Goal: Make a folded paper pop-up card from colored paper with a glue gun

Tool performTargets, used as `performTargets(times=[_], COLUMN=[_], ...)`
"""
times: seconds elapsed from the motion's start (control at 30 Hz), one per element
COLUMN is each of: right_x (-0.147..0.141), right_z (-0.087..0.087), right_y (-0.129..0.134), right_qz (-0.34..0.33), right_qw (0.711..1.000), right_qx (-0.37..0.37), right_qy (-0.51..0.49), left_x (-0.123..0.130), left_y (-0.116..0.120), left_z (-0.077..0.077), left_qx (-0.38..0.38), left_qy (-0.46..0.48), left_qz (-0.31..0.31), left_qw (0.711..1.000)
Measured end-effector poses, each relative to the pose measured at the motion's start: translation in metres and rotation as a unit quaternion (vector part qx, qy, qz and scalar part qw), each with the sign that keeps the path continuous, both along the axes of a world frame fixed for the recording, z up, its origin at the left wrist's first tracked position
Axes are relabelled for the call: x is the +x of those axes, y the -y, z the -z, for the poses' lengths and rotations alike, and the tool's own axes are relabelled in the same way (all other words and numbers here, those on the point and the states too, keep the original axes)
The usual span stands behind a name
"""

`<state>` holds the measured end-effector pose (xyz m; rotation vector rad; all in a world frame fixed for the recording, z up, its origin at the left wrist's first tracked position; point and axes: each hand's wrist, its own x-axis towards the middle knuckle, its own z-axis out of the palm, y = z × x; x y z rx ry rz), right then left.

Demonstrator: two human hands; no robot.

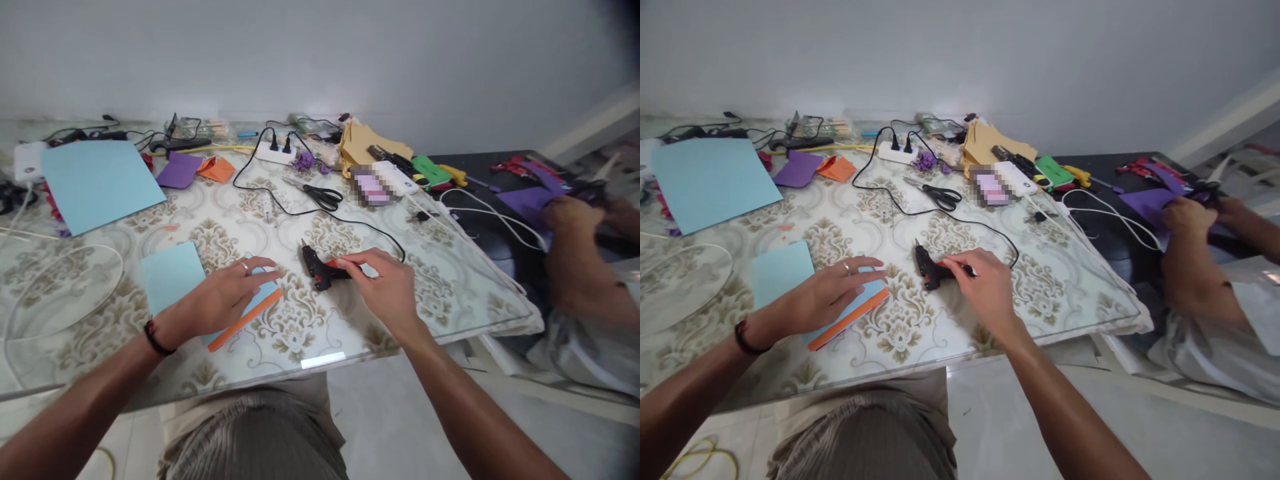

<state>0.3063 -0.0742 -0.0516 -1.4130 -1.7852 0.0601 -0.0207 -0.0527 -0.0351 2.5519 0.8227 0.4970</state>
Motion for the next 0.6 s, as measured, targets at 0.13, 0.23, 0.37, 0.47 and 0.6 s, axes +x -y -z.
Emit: performTargets(times=[0.13,0.23,0.37,0.47,0.6], right_x=[0.008,0.017,0.029,0.032,0.027], right_z=[0.005,0.009,0.01,0.006,0.002], right_y=[-0.002,-0.003,-0.007,-0.008,-0.007], right_qz=[0.021,0.04,0.053,0.025,-0.062], right_qw=[0.998,0.994,0.99,0.988,0.988], right_qx=[-0.051,-0.089,-0.12,-0.149,-0.133], right_qy=[-0.023,-0.043,-0.046,-0.033,0.042], left_x=[0.012,0.011,0.009,0.01,0.013], left_y=[-0.004,-0.004,-0.006,-0.007,-0.007], left_z=[0.008,0.009,0.008,0.007,0.007], left_qx=[0.003,-0.018,-0.056,-0.064,-0.066], left_qy=[-0.013,-0.007,0.017,0.022,0.027], left_qz=[0.011,0.004,0.004,0.002,-0.001], left_qw=[1.0,1.0,0.998,0.998,0.997])
